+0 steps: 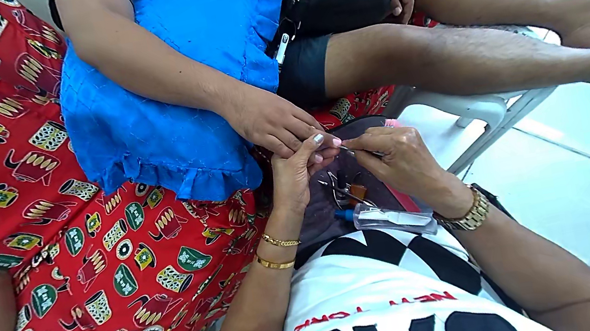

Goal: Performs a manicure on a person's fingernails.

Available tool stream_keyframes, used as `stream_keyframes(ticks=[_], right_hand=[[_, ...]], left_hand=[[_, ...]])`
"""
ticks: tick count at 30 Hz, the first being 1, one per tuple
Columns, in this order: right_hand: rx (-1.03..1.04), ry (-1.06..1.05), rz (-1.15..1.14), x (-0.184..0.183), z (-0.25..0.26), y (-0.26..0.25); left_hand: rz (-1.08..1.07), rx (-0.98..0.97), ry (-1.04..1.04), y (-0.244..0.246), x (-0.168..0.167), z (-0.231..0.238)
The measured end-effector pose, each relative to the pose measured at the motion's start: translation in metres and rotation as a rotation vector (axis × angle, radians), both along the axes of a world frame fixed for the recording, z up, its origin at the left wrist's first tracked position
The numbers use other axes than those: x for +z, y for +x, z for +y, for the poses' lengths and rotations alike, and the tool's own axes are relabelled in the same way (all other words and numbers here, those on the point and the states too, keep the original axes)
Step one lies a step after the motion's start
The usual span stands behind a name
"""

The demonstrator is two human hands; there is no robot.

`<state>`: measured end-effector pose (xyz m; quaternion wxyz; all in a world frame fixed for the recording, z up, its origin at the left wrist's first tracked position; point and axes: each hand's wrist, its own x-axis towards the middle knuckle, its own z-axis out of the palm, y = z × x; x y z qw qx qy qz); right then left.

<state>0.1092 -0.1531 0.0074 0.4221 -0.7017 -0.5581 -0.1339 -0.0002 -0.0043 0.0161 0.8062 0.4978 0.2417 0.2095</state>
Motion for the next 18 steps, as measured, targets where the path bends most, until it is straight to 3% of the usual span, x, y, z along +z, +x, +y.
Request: stream_keyframes(ticks=[18], right_hand=[[-0.012, -0.156, 0.121, 0.014, -0.006, -0.004]], left_hand=[[-0.012, 0.007, 0.004, 0.001, 0.000, 0.000]])
